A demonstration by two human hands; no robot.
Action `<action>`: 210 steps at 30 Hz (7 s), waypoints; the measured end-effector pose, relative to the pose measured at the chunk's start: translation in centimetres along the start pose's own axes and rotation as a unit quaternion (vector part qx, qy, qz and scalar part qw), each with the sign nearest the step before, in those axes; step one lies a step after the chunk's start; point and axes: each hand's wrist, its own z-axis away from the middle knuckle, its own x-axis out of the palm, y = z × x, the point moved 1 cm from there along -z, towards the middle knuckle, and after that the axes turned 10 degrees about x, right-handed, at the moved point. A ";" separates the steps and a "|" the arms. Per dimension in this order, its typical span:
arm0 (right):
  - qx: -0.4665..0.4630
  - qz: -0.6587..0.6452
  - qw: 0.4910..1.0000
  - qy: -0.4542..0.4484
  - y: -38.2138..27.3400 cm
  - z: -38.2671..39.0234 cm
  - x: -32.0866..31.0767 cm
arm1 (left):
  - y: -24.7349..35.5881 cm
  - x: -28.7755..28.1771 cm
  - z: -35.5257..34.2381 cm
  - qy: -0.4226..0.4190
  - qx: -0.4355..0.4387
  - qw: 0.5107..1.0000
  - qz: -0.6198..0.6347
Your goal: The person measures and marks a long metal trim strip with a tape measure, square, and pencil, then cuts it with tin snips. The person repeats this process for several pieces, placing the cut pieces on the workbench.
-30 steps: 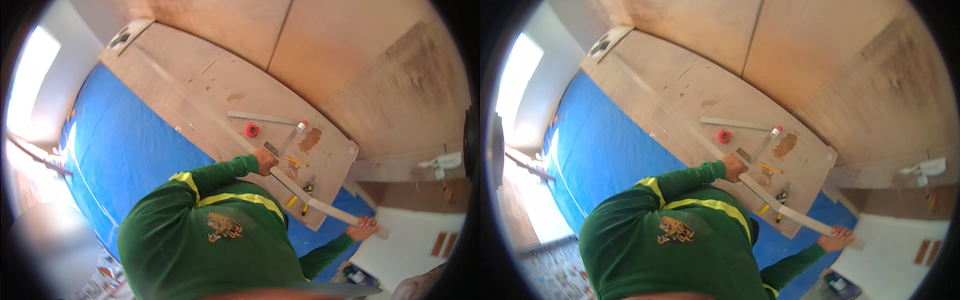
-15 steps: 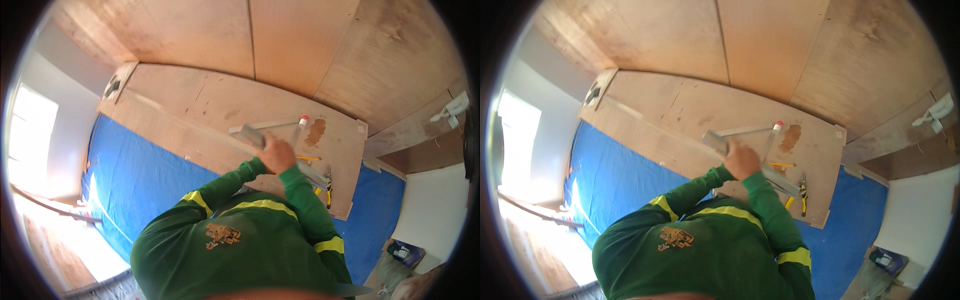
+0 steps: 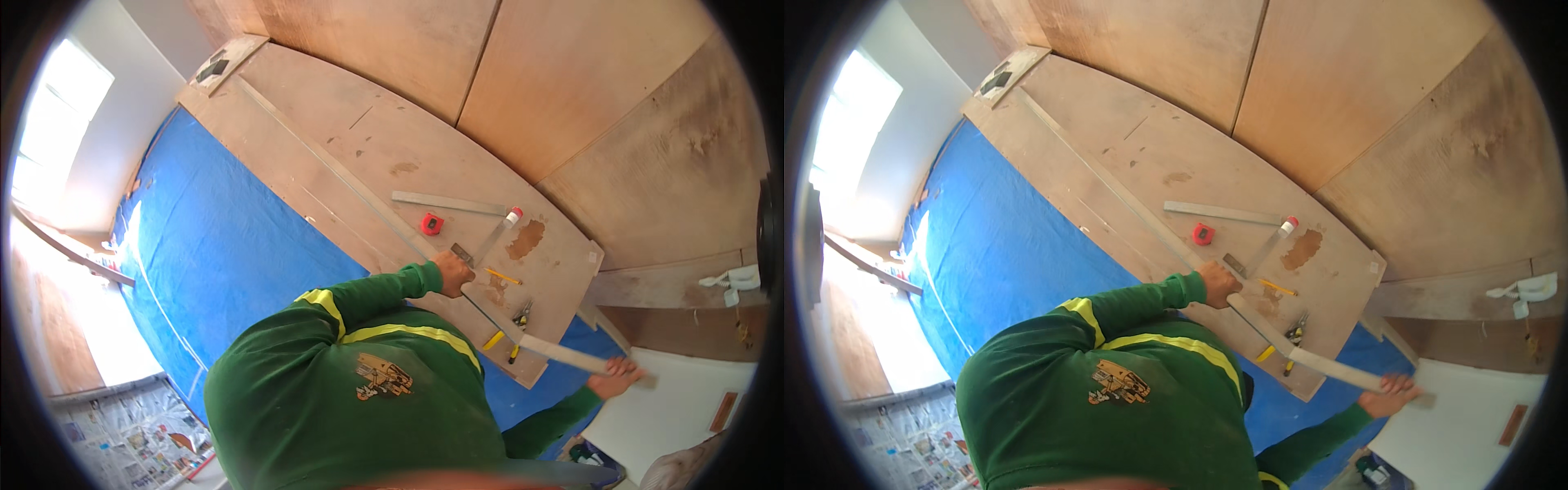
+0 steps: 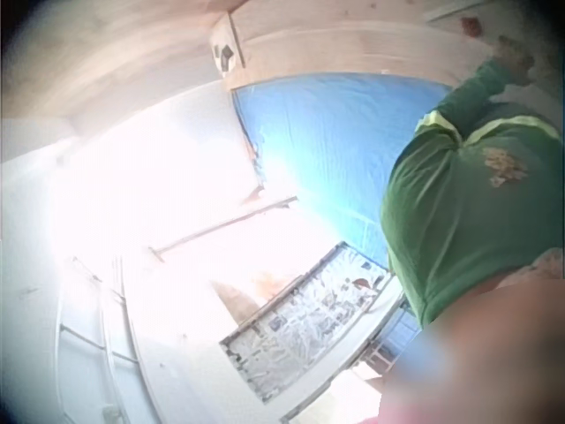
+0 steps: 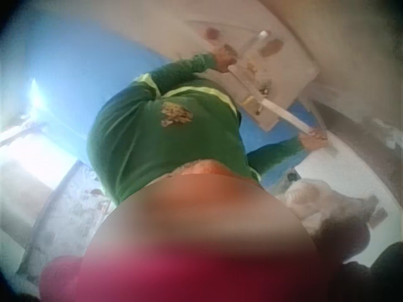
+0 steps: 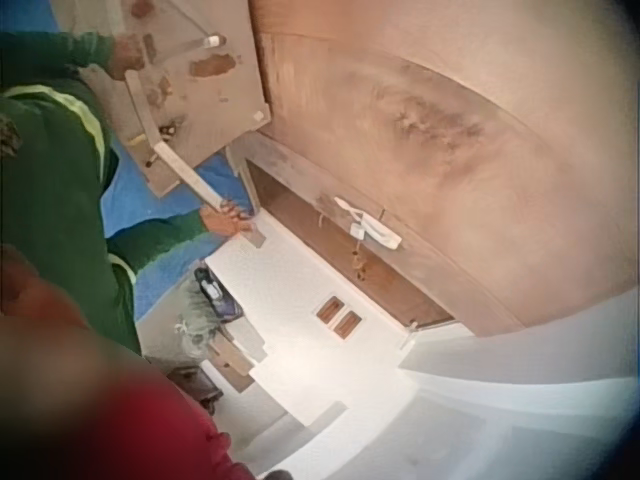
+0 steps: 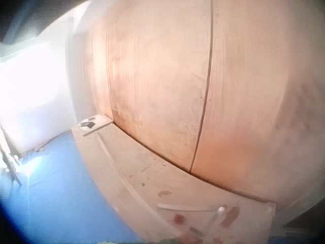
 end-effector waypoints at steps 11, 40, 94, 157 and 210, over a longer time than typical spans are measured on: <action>-0.039 0.765 0.536 -0.354 31.2 12.2 35.3 | -2.8 1.0 2.1 0.186 0.100 0.977 0.010; -0.033 0.672 0.618 -0.407 31.6 14.6 36.2 | -2.4 2.2 5.2 0.149 0.074 0.986 0.028; 0.296 0.526 0.788 0.123 31.3 -15.3 -5.4 | -0.7 3.2 11.8 0.109 -0.211 0.969 0.061; 0.235 0.527 0.742 0.342 36.2 18.7 -1.0 | -23.3 -5.1 16.9 -0.223 -0.152 0.963 -0.005; 0.234 0.395 0.872 -0.173 51.6 18.1 23.0 | -24.7 -4.1 14.8 -0.251 -0.323 0.913 -0.001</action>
